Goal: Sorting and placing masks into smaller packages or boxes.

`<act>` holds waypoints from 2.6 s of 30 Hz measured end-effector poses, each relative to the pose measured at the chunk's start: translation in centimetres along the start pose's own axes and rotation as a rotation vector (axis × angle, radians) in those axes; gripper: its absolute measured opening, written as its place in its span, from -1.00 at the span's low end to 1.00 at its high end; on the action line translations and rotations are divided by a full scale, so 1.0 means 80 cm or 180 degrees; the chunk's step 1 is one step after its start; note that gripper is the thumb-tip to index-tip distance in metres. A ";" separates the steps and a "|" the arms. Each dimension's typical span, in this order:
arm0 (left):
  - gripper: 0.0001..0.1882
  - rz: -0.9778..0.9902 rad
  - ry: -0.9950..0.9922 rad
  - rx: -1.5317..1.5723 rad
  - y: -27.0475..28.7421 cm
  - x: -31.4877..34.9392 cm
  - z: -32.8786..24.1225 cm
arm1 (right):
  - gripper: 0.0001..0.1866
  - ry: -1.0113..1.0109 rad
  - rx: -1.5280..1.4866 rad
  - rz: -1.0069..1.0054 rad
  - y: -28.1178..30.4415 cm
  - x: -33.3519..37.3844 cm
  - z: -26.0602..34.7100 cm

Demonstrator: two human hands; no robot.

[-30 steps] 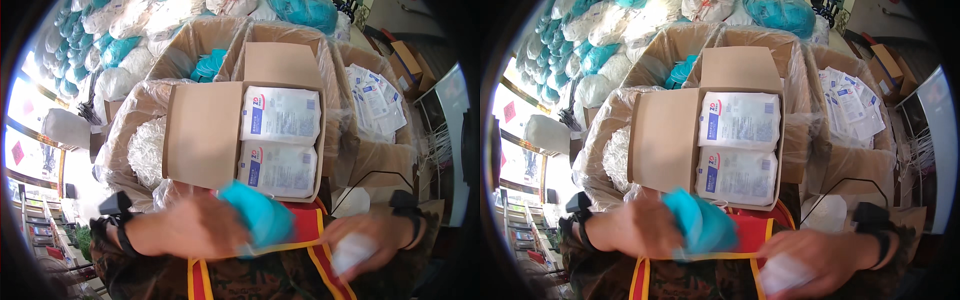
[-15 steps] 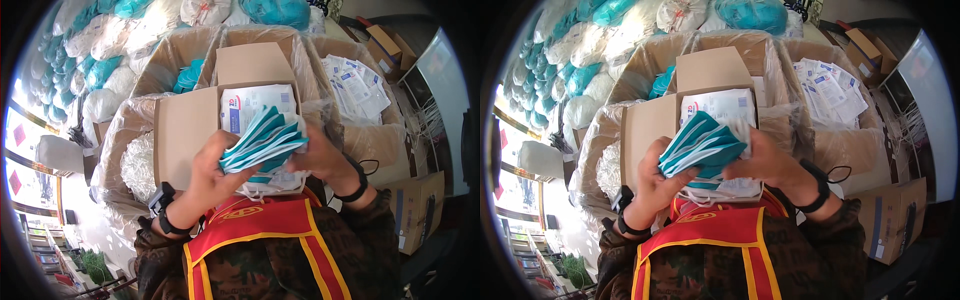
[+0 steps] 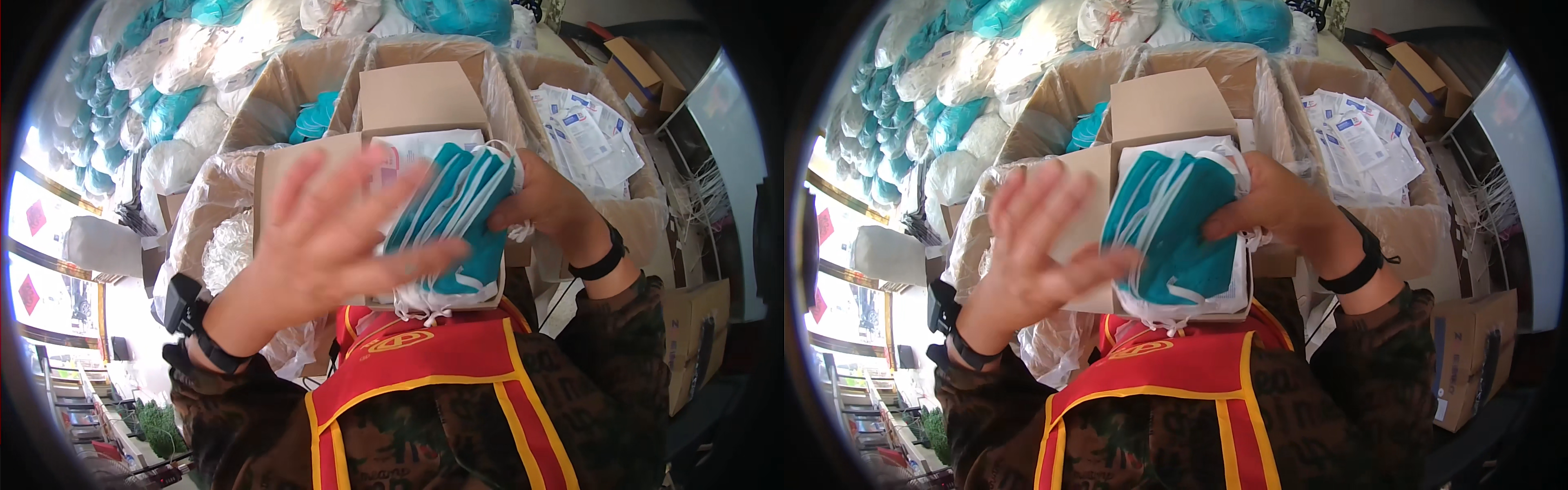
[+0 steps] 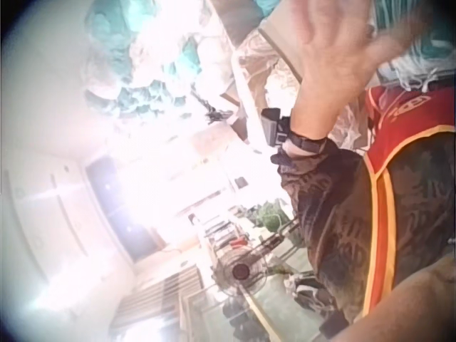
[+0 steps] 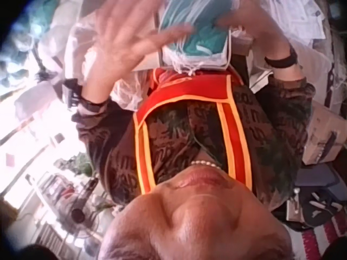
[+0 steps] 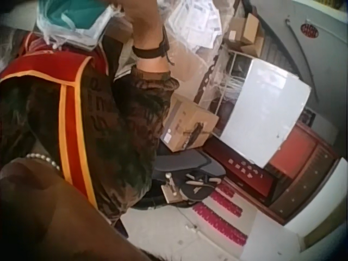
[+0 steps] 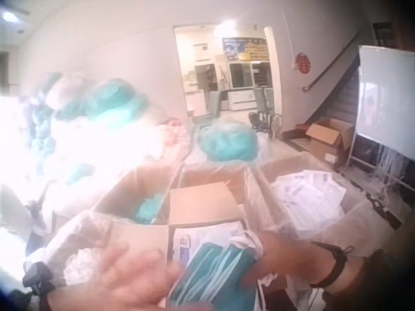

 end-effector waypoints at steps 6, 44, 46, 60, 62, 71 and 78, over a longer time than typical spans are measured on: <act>-0.82 0.0491 -0.0732 0.0439 -0.030 -0.025 -0.011 | -0.63 -0.0085 0.0294 -0.0509 -0.003 -0.021 -0.020; -0.75 0.1312 0.0405 0.2600 0.023 0.038 -0.047 | -0.70 0.0336 0.0900 0.2229 -0.150 0.134 0.039; -0.79 0.1681 0.0330 0.2514 0.029 0.035 -0.043 | -0.69 0.0349 0.0990 0.2172 -0.145 0.136 0.044; -0.70 0.1300 0.1131 0.0143 0.000 0.038 0.062 | -0.51 -0.0225 -0.0761 -0.0851 0.033 0.017 -0.049; -0.72 0.1163 0.1006 0.0102 0.000 0.016 0.060 | -0.44 -0.0059 -0.0807 -0.0691 0.018 0.002 -0.048; -0.74 0.0785 0.0626 -0.0162 -0.029 -0.029 0.047 | -0.42 0.0020 -0.1040 0.0595 -0.082 -0.017 -0.030; -0.66 0.1316 0.1563 0.1104 -0.078 0.039 0.043 | -0.64 0.0946 0.1526 -0.0270 -0.064 0.047 0.009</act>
Point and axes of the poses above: each hand's wrist, its own x-axis away from the middle knuckle, its own y-axis out of the back of the hand, z = x × y, the point moved 8 cm from there along -x, towards the middle knuckle, and after that the axes turned 9 degrees about -y, right-handed, at the moved point
